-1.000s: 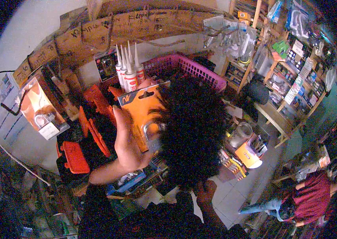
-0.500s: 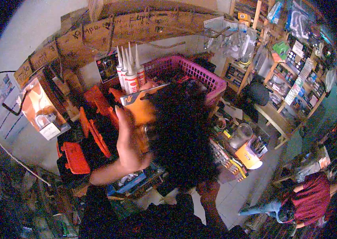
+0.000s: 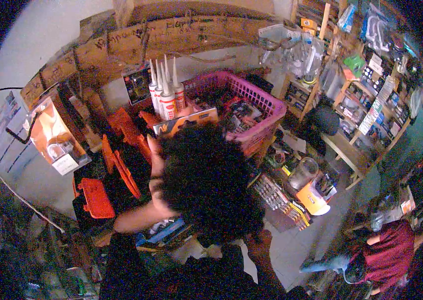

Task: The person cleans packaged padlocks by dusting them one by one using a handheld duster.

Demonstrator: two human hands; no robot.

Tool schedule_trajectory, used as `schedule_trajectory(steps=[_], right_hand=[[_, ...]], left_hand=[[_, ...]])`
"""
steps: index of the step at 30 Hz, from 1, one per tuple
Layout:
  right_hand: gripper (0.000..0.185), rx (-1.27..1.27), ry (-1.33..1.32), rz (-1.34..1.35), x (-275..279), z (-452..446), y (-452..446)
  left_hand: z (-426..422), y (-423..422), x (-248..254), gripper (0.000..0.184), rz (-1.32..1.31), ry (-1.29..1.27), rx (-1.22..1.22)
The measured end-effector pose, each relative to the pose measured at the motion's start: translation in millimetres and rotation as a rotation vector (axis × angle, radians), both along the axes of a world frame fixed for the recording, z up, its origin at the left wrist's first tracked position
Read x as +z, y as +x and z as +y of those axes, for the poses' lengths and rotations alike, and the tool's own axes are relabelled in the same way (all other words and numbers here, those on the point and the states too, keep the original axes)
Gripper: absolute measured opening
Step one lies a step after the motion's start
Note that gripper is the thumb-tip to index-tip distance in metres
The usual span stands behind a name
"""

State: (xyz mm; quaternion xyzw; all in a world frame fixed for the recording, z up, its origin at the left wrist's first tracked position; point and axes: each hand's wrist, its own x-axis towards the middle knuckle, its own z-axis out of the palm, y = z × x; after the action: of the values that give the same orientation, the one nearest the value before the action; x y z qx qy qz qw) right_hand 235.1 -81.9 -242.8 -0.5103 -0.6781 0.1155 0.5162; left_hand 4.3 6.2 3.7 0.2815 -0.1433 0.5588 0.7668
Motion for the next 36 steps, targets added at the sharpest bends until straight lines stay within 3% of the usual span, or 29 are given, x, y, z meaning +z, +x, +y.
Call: schedule_trajectory(steps=[2, 4, 5, 8, 11, 14, 15, 17, 19, 21, 23, 26, 29, 32, 35, 36], right_hand=[[0.023, 0.031, -0.116, 0.276, 5, -2, -8], [0.022, 0.106, -0.256, 0.532, 19, -7, -9], [0.021, 0.159, -0.333, 0.651, 31, -7, -13], [0.025, 0.005, -0.352, 0.602, 29, -7, -17], [0.048, 0.056, -0.086, 0.199, 11, 4, -9], [0.029, -0.006, -0.118, 0.380, 23, -1, -16], [0.026, -0.003, -0.156, 0.451, 23, -4, -16], [0.028, 0.085, -0.237, 0.505, 15, -3, -11], [0.031, 0.152, -0.189, 0.331, 16, 1, -7], [0.034, 0.128, -0.165, 0.256, 25, 4, -10], [0.042, 0.020, -0.235, 0.393, 35, -1, -21], [0.038, 0.011, -0.528, 0.590, 35, -5, -18], [0.037, 0.055, -0.232, 0.232, 11, 2, -7], [0.030, 0.067, -0.235, 0.406, 41, -2, -23], [0.034, 0.023, -0.407, 0.627, 27, -2, -14], [0.037, 0.034, -0.346, 0.503, 26, -1, -12]], left_hand=[[-3, 0, 2, 0.067, 0.326, 0.055, 0.377], [-7, 4, 6, 0.067, 0.397, 0.070, 0.506], [-5, 4, 1, 0.065, 0.321, 0.085, 0.389], [-7, 6, 2, 0.063, 0.245, 0.054, 0.348], [-11, 12, 11, 0.061, 0.175, -0.011, 0.404], [-11, 5, 8, 0.055, 0.294, 0.043, 0.561], [-11, 9, 10, 0.055, 0.203, 0.007, 0.500], [-13, -1, 13, 0.059, 0.292, 0.074, 0.360], [-15, 8, 15, 0.057, 0.191, 0.013, 0.489], [-18, 15, 16, 0.057, 0.081, 0.129, 0.560], [-15, 7, 15, 0.056, 0.166, -0.035, 0.512], [-14, 10, 18, 0.051, 0.227, -0.134, 0.551], [-10, 7, 9, 0.052, 0.296, -0.113, 0.595], [-7, 12, 9, 0.051, 0.229, -0.119, 0.583], [-3, 3, 1, 0.050, 0.254, -0.077, 0.520], [-4, 2, 1, 0.050, 0.243, -0.069, 0.488]])
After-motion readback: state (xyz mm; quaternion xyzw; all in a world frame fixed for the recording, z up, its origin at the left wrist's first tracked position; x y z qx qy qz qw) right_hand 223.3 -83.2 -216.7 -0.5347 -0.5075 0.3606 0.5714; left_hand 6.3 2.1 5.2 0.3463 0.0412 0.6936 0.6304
